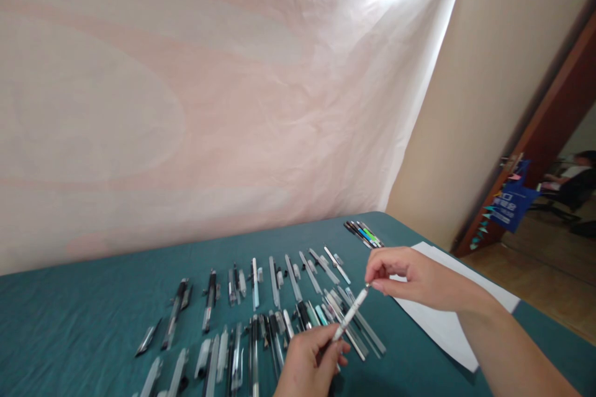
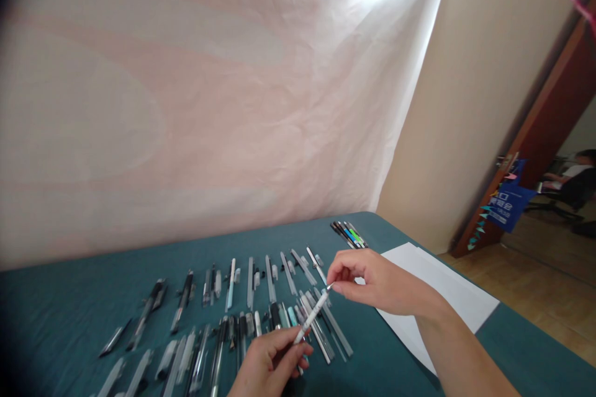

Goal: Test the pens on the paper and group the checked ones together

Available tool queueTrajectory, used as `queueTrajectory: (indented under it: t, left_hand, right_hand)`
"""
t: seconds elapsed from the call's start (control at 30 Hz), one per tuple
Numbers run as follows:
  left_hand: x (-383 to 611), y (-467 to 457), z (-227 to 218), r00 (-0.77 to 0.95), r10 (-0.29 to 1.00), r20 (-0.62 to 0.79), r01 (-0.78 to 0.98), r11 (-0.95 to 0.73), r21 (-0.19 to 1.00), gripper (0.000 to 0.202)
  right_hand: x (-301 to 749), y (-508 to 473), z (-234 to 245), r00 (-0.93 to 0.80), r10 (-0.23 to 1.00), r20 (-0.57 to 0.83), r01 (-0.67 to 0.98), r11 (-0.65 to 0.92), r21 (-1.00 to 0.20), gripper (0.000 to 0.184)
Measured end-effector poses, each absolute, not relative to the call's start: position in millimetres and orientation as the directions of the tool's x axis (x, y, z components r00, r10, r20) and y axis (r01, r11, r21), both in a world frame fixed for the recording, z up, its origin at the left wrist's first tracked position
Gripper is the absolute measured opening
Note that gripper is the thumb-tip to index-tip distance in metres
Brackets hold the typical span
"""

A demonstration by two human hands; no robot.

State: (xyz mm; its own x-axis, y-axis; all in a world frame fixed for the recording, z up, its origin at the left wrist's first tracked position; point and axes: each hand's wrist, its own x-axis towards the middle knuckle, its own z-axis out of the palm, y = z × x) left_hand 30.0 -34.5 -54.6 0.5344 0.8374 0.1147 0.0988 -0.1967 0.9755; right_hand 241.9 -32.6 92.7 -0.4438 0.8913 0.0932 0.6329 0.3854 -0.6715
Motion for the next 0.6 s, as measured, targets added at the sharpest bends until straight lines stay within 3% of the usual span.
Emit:
queueTrajectory:
  t: [0.33, 0.6]
  left_hand:
    - [27.8, -35.1, -48.0, 0.490, 0.862, 0.129, 0.063, -0.183, 0.981, 0.045]
    - [27.6, -34.5, -43.8, 0.442, 0.882, 0.162, 0.082, -0.219, 0.972, 0.053]
  right_hand:
    - [239.7, -33.3, 89.6, -0.459, 0.888, 0.033, 0.618, 0.345, -0.706, 0.014]
    - [232.7, -28.7, 87.3, -0.410, 0.908, 0.081, 0.639, 0.349, -0.686, 0.023]
